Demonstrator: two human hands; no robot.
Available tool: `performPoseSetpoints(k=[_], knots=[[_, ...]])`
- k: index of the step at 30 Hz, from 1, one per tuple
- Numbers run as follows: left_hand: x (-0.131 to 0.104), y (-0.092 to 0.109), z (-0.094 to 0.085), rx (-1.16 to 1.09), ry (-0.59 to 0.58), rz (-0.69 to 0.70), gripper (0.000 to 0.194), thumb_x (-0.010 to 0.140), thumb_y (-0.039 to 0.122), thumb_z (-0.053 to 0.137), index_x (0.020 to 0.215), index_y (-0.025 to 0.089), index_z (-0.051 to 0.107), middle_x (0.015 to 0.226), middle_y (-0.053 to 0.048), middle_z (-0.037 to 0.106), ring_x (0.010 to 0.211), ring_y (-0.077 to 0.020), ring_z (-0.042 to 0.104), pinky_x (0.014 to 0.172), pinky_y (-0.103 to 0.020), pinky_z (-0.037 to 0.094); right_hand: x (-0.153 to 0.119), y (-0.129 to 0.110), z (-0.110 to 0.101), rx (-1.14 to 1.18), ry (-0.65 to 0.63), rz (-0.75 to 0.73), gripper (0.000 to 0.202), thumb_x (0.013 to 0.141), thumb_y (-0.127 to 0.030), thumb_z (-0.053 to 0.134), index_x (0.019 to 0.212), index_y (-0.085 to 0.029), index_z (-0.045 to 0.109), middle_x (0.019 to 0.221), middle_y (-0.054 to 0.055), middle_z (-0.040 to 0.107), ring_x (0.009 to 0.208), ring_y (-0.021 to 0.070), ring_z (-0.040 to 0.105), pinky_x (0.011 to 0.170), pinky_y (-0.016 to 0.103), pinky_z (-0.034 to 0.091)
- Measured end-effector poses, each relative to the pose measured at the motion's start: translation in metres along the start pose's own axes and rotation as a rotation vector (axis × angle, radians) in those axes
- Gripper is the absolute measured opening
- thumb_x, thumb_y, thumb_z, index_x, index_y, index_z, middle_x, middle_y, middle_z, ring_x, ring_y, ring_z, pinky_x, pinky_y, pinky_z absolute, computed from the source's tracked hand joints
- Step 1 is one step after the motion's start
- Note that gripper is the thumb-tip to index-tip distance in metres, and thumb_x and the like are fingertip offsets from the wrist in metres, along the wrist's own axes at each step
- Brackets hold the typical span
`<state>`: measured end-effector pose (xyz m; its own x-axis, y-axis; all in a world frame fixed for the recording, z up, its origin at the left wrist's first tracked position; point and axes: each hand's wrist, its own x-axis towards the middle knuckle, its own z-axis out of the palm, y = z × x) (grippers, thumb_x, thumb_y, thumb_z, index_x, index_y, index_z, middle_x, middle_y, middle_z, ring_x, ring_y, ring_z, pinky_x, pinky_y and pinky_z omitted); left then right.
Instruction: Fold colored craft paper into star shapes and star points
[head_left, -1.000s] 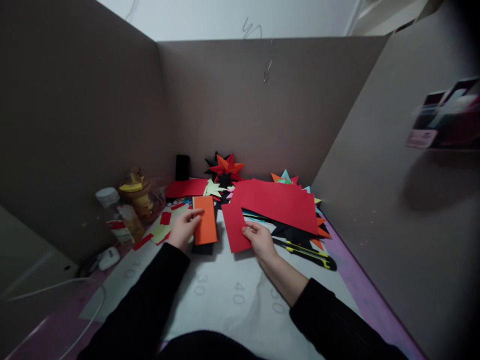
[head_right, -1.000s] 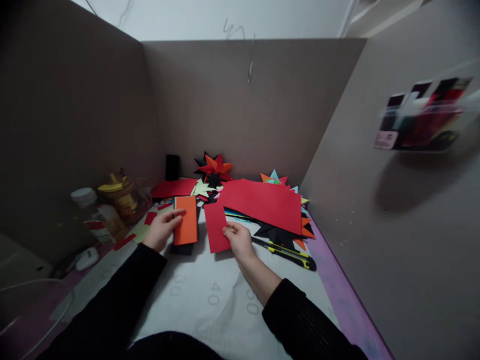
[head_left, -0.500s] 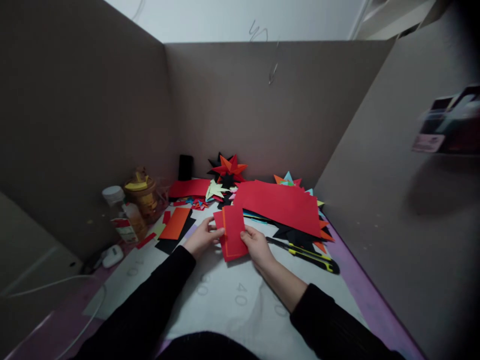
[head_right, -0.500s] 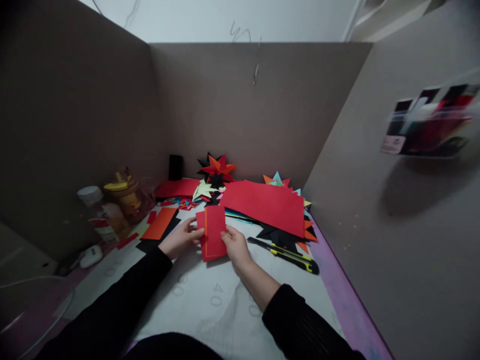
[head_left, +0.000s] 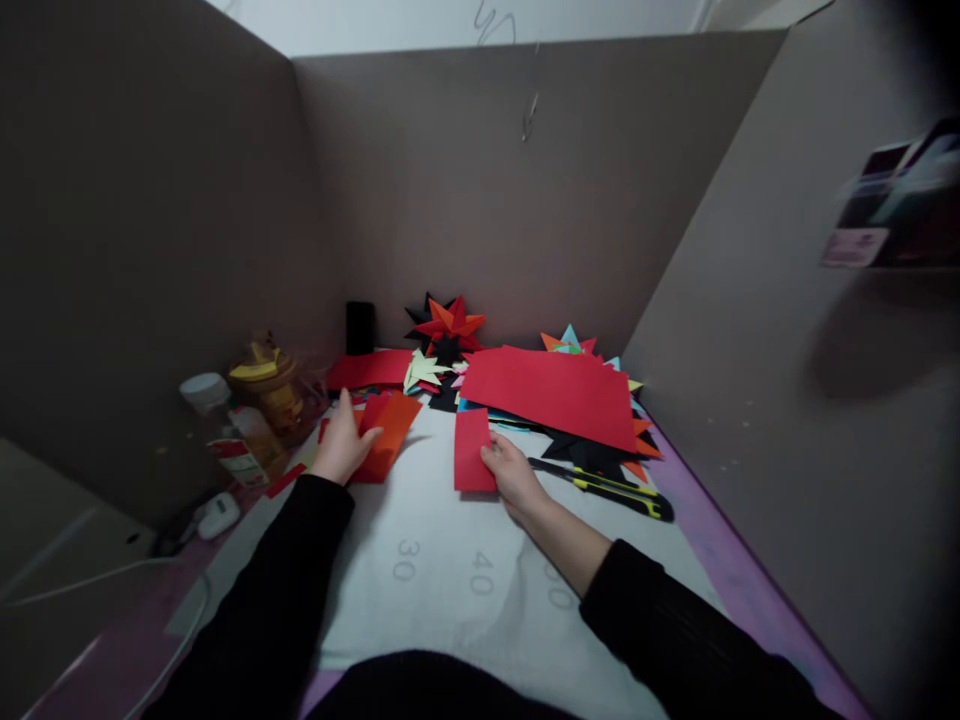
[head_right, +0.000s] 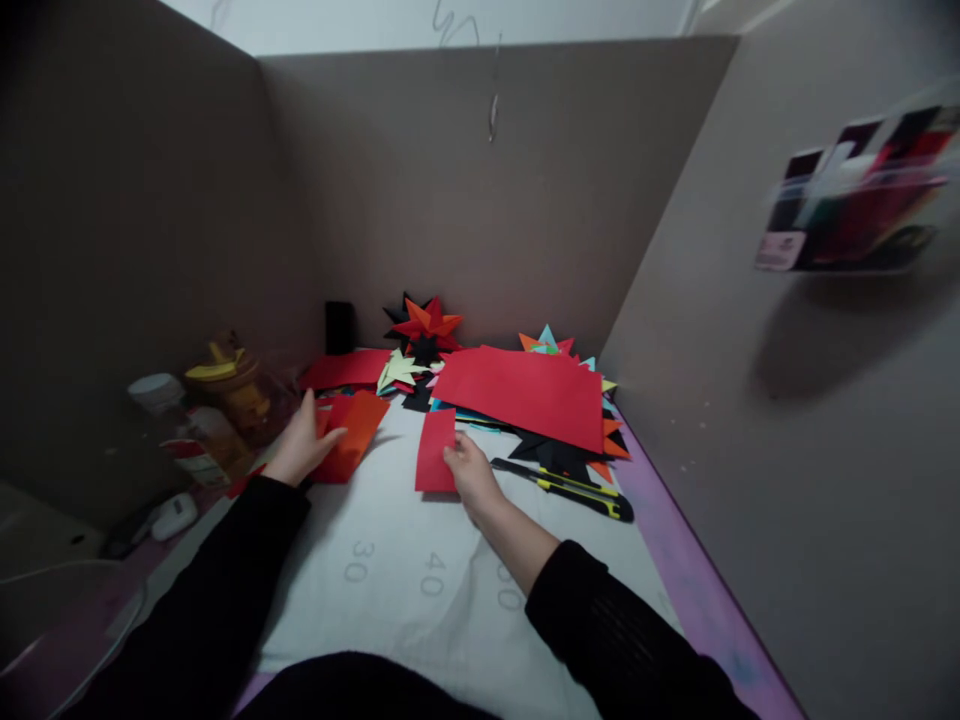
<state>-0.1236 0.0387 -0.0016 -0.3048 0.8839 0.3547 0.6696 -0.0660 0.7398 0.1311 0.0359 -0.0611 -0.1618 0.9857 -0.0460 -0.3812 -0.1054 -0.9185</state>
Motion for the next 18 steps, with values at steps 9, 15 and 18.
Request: performPoseSetpoints(k=[9,15,18], knots=[[-0.051,0.039,0.052,-0.761,-0.606,-0.381,0.063,0.064,0.031,0.075,0.118,0.008,0.052,0.075,-0.008,0.067,0.061,-0.0154,0.063,0.057,-0.025,0.047,-0.016,-0.009,0.012,-0.013,-0.066,0.09,0.056,0.058,-0.033,0.076,0.107,-0.017,0.053,0.068,0.001,0.07,0.06,0.0196,0.066,0.062,0.032,0.051],[-0.056,0.036,0.055,-0.762,-0.511,-0.371,0.049,0.058,0.028,0.08,0.099,0.009,0.063,0.062,-0.003,0.067,0.056,-0.0128,0.061,0.058,-0.022,0.045,-0.016,-0.005,0.014,-0.126,-0.004,-0.012,0.045,0.055,-0.024,0.075,0.096,-0.018,0.055,0.059,-0.006,0.062,0.052,0.0126,0.058,0.056,0.025,0.046],[-0.054,0.033,0.054,-0.695,-0.453,-0.385,0.045,0.057,0.029,0.08,0.094,0.01,0.064,0.06,-0.002,0.067,0.054,-0.0128,0.061,0.055,-0.021,0.045,-0.016,-0.006,0.011,-0.219,0.074,-0.057,0.037,0.056,-0.022,0.073,0.089,-0.018,0.056,0.052,-0.007,0.058,0.048,0.0117,0.055,0.052,0.024,0.044]])
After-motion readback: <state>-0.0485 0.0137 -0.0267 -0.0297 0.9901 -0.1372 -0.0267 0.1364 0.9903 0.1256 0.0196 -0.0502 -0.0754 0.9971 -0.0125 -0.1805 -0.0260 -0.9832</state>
